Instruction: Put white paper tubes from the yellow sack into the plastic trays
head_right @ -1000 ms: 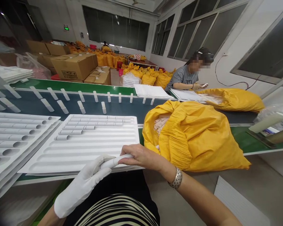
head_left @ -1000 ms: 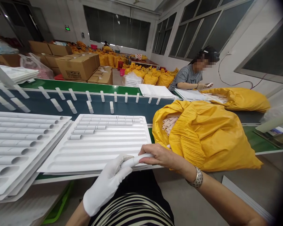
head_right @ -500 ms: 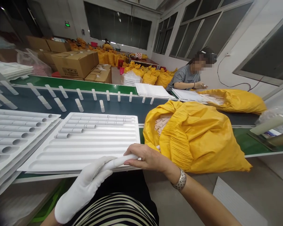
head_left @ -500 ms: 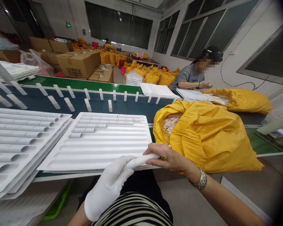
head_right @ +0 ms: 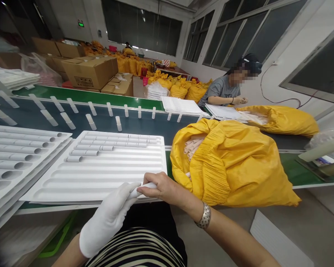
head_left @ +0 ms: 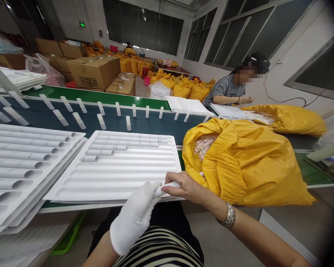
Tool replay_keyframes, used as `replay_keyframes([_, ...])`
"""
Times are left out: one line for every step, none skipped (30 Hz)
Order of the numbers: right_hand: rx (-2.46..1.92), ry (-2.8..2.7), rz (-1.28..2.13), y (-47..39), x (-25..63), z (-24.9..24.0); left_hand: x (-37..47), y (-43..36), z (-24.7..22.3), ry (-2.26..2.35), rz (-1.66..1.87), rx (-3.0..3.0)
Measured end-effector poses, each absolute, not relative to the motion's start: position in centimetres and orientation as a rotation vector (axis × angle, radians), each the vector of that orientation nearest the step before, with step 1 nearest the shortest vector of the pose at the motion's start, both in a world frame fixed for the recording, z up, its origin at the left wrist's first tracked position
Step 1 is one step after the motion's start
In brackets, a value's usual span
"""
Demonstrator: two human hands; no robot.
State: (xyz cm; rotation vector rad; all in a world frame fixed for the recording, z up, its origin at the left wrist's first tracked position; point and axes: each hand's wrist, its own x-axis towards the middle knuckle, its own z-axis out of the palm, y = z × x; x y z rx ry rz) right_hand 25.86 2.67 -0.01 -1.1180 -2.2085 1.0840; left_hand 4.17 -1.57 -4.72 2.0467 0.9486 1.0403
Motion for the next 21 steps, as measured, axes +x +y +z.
replay_keyframes([-1.134,-2.196,1.104,2.7,25.7,-0.3,4.2,-1.4,-4.6,0.944,1.012,2.043])
replay_keyframes([-1.154,-2.181,1.123,2.8,25.5,-0.5,4.4,-1.2,-4.4,0.932,0.972,2.040])
replay_keyframes([-1.176,-2.171,1.136,2.9,25.4,-0.6,4.5,-1.1,-4.3,0.920,0.931,2.038])
replay_keyframes([-1.201,-2.174,1.141,3.1,25.3,-0.7,4.7,-0.9,-4.1,0.914,0.894,2.043])
replay_keyframes([-1.226,-2.197,1.135,3.3,25.3,-0.6,5.0,-0.6,-4.0,0.918,0.865,2.061])
replay_keyframes([-1.248,-2.236,1.124,3.5,25.5,-0.4,5.2,-0.2,-3.8,0.943,0.836,2.094])
replay_keyframes([-1.265,-2.280,1.113,3.9,25.9,-0.2,5.3,0.3,-3.5,0.988,0.801,2.146])
replay_keyframes([-1.272,-2.313,1.104,4.3,26.5,0.1,5.4,1.2,-3.1,1.047,0.758,2.213])
replay_keyframes([-1.269,-2.318,1.098,4.7,27.5,0.4,5.4,2.3,-2.6,1.108,0.715,2.277])
replay_keyframes([-1.264,-2.287,1.084,5.2,28.8,0.6,5.3,3.7,-2.0,1.159,0.683,2.308])
replay_keyframes([-1.273,-2.230,1.055,5.8,30.3,0.7,5.1,5.5,-1.3,1.202,0.678,2.273])
replay_keyframes([-1.298,-2.159,1.000,6.4,32.0,0.7,4.9,7.6,-0.6,1.229,0.695,2.184])
replay_keyframes([-1.351,-2.102,0.913,6.9,33.7,0.5,4.6,10.1,0.1,1.244,0.726,2.064])
replay_keyframes([-1.426,-2.069,0.813,7.3,35.5,0.1,4.4,12.8,0.7,1.258,0.761,1.931])
replay_keyframes([-1.495,-2.067,0.712,7.5,37.2,-0.3,4.4,15.6,1.1,1.280,0.780,1.827])
replay_keyframes([-1.557,-2.088,0.634,7.6,38.6,-0.8,4.5,18.6,1.3,1.318,0.789,1.772])
replay_keyframes([-1.599,-2.125,0.576,7.5,39.9,-1.4,4.8,21.5,1.3,1.364,0.788,1.741])
replay_keyframes([-1.615,-2.172,0.538,7.2,40.8,-1.9,5.3,24.2,1.0,1.413,0.771,1.713])
replay_keyframes([-1.613,-2.219,0.515,6.8,41.5,-2.3,5.9,26.7,0.5,1.449,0.735,1.681])
replay_keyframes([-1.598,-2.256,0.492,6.3,42.0,-2.6,6.5,28.9,-0.2,1.480,0.692,1.649])
replay_keyframes([-1.580,-2.277,0.463,5.9,42.3,-2.8,7.2,30.7,-1.0,1.504,0.643,1.622])
